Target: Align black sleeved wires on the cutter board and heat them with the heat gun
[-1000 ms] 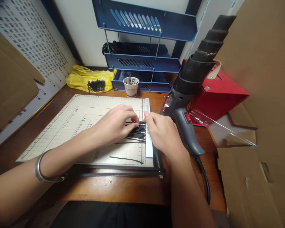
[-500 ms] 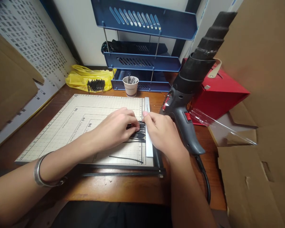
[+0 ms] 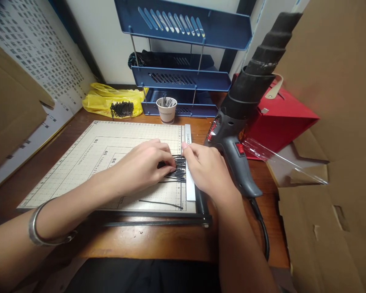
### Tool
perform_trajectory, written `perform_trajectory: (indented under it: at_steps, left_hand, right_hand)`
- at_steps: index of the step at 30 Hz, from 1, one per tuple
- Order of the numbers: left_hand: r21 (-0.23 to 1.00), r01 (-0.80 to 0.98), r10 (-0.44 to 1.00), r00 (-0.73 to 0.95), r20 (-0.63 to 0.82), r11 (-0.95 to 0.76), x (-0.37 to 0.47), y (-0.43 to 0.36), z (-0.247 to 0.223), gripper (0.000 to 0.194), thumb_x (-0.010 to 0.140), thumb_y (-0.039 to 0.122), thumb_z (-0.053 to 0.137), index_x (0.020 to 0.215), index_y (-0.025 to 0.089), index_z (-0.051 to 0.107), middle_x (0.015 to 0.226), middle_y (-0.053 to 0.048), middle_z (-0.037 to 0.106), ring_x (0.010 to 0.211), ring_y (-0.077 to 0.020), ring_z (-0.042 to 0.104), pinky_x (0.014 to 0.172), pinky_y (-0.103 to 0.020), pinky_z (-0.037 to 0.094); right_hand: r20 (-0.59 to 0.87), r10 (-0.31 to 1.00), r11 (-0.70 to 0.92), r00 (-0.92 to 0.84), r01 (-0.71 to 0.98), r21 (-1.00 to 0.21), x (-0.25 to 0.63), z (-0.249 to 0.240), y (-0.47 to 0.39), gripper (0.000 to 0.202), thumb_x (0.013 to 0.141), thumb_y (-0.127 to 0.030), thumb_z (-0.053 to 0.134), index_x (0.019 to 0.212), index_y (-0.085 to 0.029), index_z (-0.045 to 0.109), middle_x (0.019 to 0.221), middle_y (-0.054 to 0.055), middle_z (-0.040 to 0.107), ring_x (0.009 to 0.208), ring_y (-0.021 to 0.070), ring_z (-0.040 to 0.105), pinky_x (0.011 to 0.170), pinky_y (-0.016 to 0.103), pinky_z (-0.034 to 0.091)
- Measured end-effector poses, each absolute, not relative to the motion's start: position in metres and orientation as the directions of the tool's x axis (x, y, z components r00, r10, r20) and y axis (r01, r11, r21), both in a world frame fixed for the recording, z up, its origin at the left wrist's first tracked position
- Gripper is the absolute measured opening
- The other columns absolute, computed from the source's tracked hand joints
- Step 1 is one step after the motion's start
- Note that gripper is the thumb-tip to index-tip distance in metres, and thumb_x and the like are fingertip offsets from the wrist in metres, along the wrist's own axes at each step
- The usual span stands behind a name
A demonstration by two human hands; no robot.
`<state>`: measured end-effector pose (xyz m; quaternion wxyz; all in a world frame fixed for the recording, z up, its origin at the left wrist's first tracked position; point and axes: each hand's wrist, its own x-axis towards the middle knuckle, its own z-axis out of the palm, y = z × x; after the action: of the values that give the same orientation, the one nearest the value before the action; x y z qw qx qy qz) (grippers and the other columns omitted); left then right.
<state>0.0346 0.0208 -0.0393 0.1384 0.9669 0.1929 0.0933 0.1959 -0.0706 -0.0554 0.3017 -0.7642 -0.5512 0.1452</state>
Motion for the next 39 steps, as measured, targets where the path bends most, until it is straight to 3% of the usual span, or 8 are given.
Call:
perform_trajectory:
  at_steps: [19,27,33,39]
  left_hand:
    - [0.326,0.347,0.414,0.895,0.164,-0.879,0.036,0.014,-0.045,0.021,0.090,0.014,0.059,0.085,0.018,0.079,0.084,-0.006,0.068,0.085,-0.0226,0.055,0.078,-0.036,0.043]
    - [0.346,0.339,0.412,0.897,0.162,-0.875,0.037,0.015,-0.047,0.020,0.092,0.017,0.060,0.087,0.018,0.079,0.084,-0.006,0.069,0.086,-0.0231,0.055,0.078,-0.036,0.043]
    - [0.333,0.342,0.411,0.897,0.163,-0.879,0.040,0.013,-0.049,0.020,0.092,0.017,0.060,0.085,0.016,0.079,0.084,-0.007,0.069,0.085,-0.0240,0.054,0.078,-0.038,0.042]
    - [0.342,0.346,0.419,0.893,0.166,-0.873,0.038,0.011,-0.047,0.019,0.092,0.016,0.060,0.089,0.017,0.079,0.087,-0.006,0.070,0.086,-0.0231,0.054,0.079,-0.037,0.043]
  right_hand:
    - [0.139,0.934,-0.179,0.328,0.769,-0.614,0.197,-0.058,-0.070,0.054,0.098,-0.059,0.037,0.080,-0.020,0.069,0.068,0.003,0.064,0.070,0.0174,0.056,0.064,0.029,0.031]
    - [0.135,0.935,-0.178,0.329,0.763,-0.621,0.198,-0.059,-0.069,0.052,0.098,-0.060,0.038,0.076,-0.020,0.064,0.066,0.002,0.061,0.068,0.0160,0.053,0.064,0.029,0.030]
    - [0.110,0.941,-0.189,0.321,0.765,-0.616,0.196,-0.058,-0.069,0.056,0.097,-0.063,0.036,0.063,-0.019,0.044,0.059,-0.002,0.046,0.062,0.0128,0.041,0.061,0.030,0.025]
    - [0.117,0.940,-0.182,0.321,0.759,-0.625,0.196,-0.058,-0.070,0.056,0.097,-0.064,0.037,0.065,-0.019,0.045,0.060,-0.002,0.044,0.063,0.0123,0.040,0.061,0.030,0.024]
